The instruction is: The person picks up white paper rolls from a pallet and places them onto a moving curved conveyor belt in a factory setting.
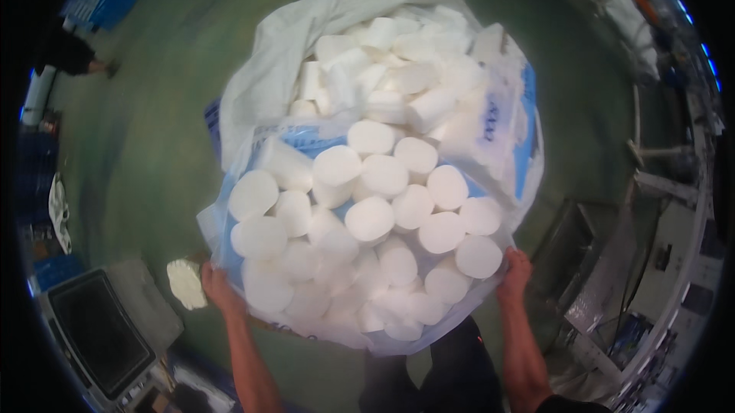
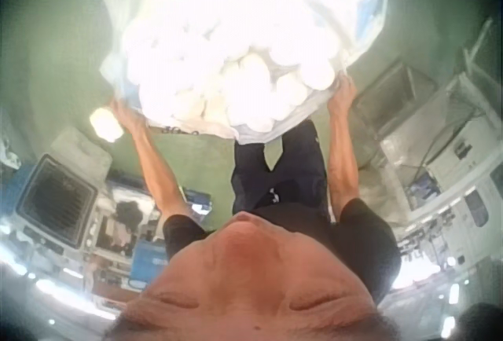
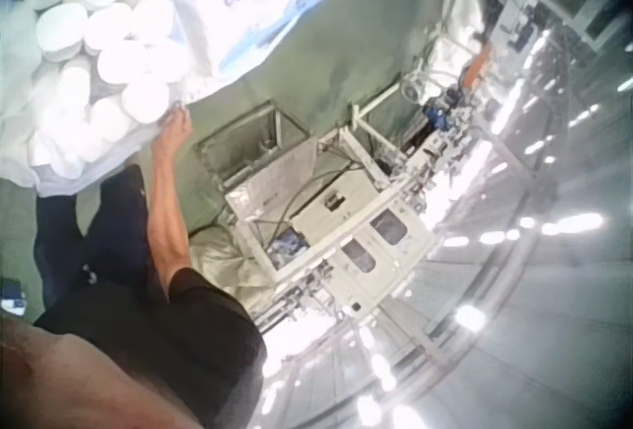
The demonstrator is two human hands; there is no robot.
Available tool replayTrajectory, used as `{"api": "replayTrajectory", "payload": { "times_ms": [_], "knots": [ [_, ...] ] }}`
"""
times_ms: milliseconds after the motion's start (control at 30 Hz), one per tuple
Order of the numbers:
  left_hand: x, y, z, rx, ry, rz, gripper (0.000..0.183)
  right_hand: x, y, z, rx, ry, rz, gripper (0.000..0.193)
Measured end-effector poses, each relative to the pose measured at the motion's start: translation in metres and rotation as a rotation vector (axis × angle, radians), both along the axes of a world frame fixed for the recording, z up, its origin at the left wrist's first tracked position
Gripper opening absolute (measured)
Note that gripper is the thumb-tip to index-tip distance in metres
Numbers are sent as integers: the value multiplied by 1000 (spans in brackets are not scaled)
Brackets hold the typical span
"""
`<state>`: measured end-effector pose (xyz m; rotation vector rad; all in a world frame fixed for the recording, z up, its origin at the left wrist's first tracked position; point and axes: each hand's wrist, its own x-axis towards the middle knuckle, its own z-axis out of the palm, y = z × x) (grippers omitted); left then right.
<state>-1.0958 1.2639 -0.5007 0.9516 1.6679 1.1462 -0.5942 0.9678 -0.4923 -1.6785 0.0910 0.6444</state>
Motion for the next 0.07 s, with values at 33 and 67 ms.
{"api": "replayTrajectory", "payload": {
  "times_ms": [33, 67],
  "knots": [
    [28, -4, 11, 10, 25, 8, 17, 9, -21, 16, -3, -36, -17, 13],
    [63, 1, 7, 5, -22, -59, 17, 8, -50, -1, -47, -105, -32, 12]
  ]
}}
